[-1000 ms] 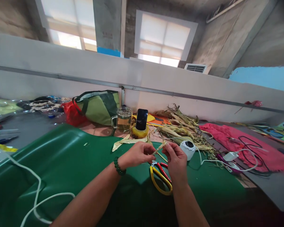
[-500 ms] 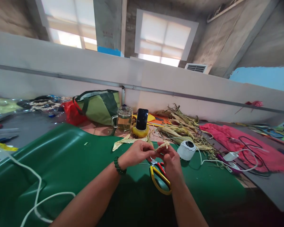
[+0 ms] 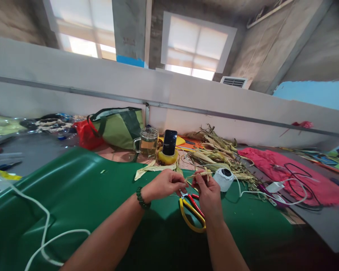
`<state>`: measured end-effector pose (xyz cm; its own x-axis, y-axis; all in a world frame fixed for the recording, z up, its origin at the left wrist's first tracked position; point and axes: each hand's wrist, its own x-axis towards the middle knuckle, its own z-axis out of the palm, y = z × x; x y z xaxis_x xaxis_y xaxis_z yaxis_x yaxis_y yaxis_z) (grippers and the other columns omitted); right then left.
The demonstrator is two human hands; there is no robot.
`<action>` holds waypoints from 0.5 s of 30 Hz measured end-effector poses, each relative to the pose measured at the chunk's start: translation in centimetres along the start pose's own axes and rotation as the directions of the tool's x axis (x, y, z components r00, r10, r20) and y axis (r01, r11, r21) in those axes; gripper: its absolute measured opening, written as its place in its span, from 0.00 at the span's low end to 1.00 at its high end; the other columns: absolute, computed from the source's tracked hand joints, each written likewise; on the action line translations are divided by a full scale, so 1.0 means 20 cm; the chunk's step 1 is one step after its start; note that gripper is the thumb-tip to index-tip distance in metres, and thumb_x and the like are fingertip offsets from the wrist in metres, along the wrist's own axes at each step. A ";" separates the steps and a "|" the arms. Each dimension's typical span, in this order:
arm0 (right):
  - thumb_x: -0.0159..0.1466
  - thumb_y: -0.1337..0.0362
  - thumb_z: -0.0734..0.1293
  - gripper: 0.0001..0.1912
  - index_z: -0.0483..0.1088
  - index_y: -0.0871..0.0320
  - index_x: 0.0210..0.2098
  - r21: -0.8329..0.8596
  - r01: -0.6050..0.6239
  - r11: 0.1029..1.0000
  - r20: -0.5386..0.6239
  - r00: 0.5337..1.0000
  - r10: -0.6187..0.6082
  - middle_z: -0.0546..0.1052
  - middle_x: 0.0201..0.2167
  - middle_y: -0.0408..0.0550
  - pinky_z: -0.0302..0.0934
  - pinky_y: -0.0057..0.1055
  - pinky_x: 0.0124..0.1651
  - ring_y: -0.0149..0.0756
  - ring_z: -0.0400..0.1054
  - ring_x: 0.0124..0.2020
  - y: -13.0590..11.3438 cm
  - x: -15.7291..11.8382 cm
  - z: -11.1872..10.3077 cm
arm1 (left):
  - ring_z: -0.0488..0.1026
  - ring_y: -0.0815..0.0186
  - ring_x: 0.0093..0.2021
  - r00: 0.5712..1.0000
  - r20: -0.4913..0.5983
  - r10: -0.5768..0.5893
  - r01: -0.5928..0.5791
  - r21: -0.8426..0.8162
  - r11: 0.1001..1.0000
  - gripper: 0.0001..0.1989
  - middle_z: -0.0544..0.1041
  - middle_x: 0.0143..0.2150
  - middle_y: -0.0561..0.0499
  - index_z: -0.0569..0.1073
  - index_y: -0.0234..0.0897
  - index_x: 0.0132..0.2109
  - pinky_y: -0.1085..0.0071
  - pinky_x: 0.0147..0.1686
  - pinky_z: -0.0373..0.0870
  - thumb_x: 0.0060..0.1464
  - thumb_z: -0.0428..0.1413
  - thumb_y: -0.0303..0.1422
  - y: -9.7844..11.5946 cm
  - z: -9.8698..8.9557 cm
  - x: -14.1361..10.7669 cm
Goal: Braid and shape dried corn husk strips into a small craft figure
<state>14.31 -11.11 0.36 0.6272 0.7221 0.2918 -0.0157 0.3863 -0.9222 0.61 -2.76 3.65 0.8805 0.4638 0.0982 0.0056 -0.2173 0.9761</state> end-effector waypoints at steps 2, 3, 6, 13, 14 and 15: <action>0.48 0.49 0.73 0.20 0.71 0.59 0.30 0.010 -0.020 1.000 0.013 1.000 0.020 0.71 0.20 0.40 0.60 0.27 0.27 0.29 0.63 0.22 -0.02 0.00 0.00 | 0.74 0.67 0.27 1.000 -0.021 0.020 -0.019 0.037 0.999 0.16 0.77 0.27 0.48 0.74 0.30 0.29 0.73 0.30 0.72 0.49 0.58 0.42 0.01 0.00 0.00; 0.48 0.49 0.74 0.20 0.71 0.59 0.30 0.003 -0.030 1.000 0.028 0.999 0.030 0.71 0.20 0.40 0.60 0.28 0.27 0.29 0.63 0.22 -0.03 0.00 0.00 | 0.73 0.67 0.28 0.998 -0.040 0.038 -0.036 0.052 0.998 0.16 0.77 0.27 0.48 0.73 0.30 0.29 0.74 0.30 0.72 0.50 0.57 0.43 0.01 0.00 0.00; 0.49 0.50 0.73 0.19 0.71 0.59 0.30 -0.055 -0.038 0.998 0.087 0.995 0.043 0.70 0.18 0.40 0.60 0.28 0.27 0.29 0.63 0.21 -0.04 -0.01 0.00 | 0.72 0.68 0.28 0.994 -0.075 0.079 -0.075 0.054 0.996 0.16 0.76 0.27 0.49 0.73 0.31 0.29 0.74 0.30 0.71 0.51 0.55 0.42 0.01 0.00 0.01; 0.49 0.50 0.73 0.18 0.73 0.58 0.31 -0.117 -0.038 0.992 0.115 0.992 0.051 0.70 0.18 0.39 0.60 0.28 0.27 0.30 0.63 0.21 -0.03 -0.03 0.02 | 0.66 0.72 0.24 0.992 -0.081 0.098 -0.087 0.130 0.988 0.10 0.72 0.23 0.51 0.71 0.31 0.27 0.77 0.25 0.63 0.48 0.57 0.35 0.01 0.00 0.00; 0.49 0.50 0.73 0.19 0.73 0.58 0.31 -0.115 -0.035 0.993 0.111 0.993 0.048 0.70 0.18 0.39 0.60 0.28 0.28 0.30 0.63 0.21 -0.03 -0.03 0.02 | 0.65 0.72 0.24 0.991 -0.088 0.103 -0.088 0.159 0.983 0.09 0.72 0.22 0.52 0.71 0.31 0.27 0.77 0.24 0.62 0.48 0.57 0.34 0.01 0.00 0.00; 0.49 0.49 0.73 0.20 0.73 0.58 0.32 -0.112 -0.034 0.993 0.109 0.993 0.046 0.70 0.19 0.39 0.61 0.28 0.28 0.30 0.63 0.22 -0.03 -0.03 0.02 | 0.64 0.72 0.24 0.989 -0.101 0.111 -0.090 0.193 0.977 0.09 0.71 0.22 0.52 0.71 0.31 0.27 0.77 0.24 0.61 0.48 0.56 0.33 0.01 0.00 0.00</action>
<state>13.50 -11.52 0.76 0.5375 0.7972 0.2750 0.0503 0.2953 -0.9541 0.63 -2.84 3.79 0.8235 0.5208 0.2249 0.0175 -0.4195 0.9076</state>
